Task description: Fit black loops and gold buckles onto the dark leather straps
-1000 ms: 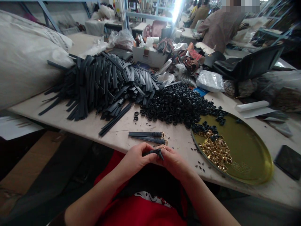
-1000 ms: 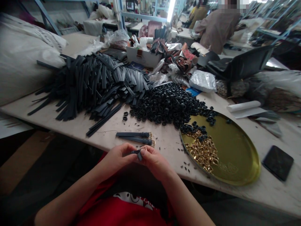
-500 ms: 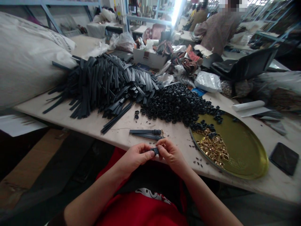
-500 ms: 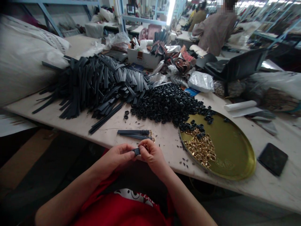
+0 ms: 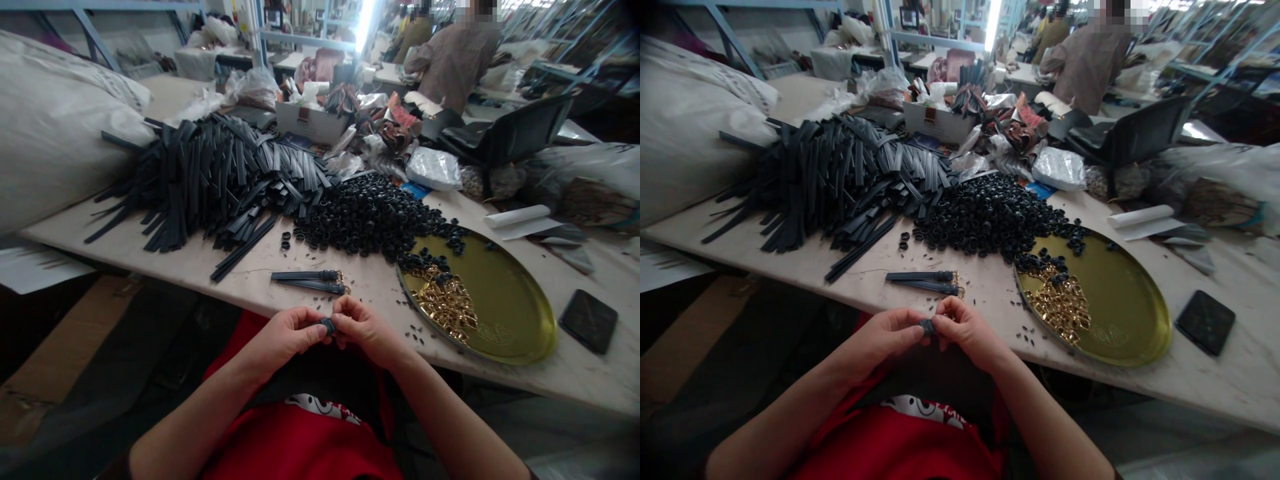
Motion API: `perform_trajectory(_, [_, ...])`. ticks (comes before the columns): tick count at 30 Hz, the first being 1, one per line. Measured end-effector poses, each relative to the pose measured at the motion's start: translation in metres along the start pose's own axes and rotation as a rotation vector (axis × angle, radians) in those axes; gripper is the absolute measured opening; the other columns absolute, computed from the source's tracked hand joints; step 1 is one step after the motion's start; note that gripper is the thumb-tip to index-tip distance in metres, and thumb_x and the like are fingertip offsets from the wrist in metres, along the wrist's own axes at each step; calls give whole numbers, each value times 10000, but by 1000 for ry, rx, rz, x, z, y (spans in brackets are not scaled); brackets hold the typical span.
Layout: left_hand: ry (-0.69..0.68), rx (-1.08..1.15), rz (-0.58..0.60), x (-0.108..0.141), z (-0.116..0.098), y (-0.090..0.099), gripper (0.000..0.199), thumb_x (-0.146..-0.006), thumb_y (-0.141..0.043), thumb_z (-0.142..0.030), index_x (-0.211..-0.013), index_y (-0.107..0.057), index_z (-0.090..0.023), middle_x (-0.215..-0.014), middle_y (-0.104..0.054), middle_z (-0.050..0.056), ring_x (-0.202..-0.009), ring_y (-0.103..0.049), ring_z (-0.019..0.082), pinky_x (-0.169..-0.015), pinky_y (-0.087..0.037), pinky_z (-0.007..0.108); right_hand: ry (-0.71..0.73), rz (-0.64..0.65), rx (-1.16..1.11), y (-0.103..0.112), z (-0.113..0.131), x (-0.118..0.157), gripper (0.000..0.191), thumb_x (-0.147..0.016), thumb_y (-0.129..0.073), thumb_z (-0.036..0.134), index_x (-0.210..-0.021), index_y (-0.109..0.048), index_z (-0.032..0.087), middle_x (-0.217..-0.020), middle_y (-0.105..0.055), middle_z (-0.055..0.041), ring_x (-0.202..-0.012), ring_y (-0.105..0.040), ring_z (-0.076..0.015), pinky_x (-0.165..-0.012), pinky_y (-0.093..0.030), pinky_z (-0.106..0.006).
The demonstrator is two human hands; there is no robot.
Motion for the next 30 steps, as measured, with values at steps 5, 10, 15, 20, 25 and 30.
perform_trajectory(5, [42,8,-7,-8,3,3,266,-713,-629,-343,-869,-602,-129,-756,-638,19,-552,-466,71,-503,-306,188,104,-112,333,11,10,-1,162,-761,-588,340,-768,-516,196,-594,-510,57,-484,-441,-59,-434,-316,-173])
perform_trajectory(10, [100,57,-4,-12,-1,3,247,-681,-652,-320,-830,-593,-132,-705,-629,5,-469,-373,45,-434,-231,178,-51,92,13,7,-1,-8,238,-748,-605,381,-816,-461,204,-602,-579,50,-455,-475,-63,-436,-328,-175])
perform_trajectory(15, [84,87,23,-13,-4,1,249,-679,-655,-331,-813,-594,-130,-714,-634,14,-477,-373,44,-422,-221,173,-141,155,-191,3,-6,-13,290,-717,-631,406,-788,-427,212,-576,-551,53,-470,-482,-81,-450,-355,-195])
perform_trajectory(20, [114,55,-22,-22,5,3,256,-696,-639,-350,-811,-582,-129,-696,-622,0,-442,-346,33,-406,-218,174,107,-144,361,18,7,-16,165,-736,-595,348,-758,-501,214,-598,-517,45,-513,-441,-94,-479,-318,-221])
perform_trajectory(25, [146,63,-35,-29,12,7,239,-694,-644,-330,-806,-577,-130,-659,-607,-12,-435,-358,32,-397,-216,170,294,-236,670,18,18,-11,78,-743,-578,280,-753,-527,222,-635,-506,33,-562,-415,-108,-522,-309,-241])
perform_trajectory(30, [136,54,0,-23,5,7,240,-687,-650,-302,-849,-606,-130,-678,-634,-2,-448,-383,33,-413,-234,166,34,-11,446,13,10,-8,150,-785,-524,342,-836,-457,218,-626,-499,42,-519,-421,-93,-482,-317,-218])
Point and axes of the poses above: each hand's wrist, its own x-axis away from the middle knuckle, its own y-axis out of the back of the hand, z = x × y, the point moved 6 cm from there along -x, towards the middle knuckle
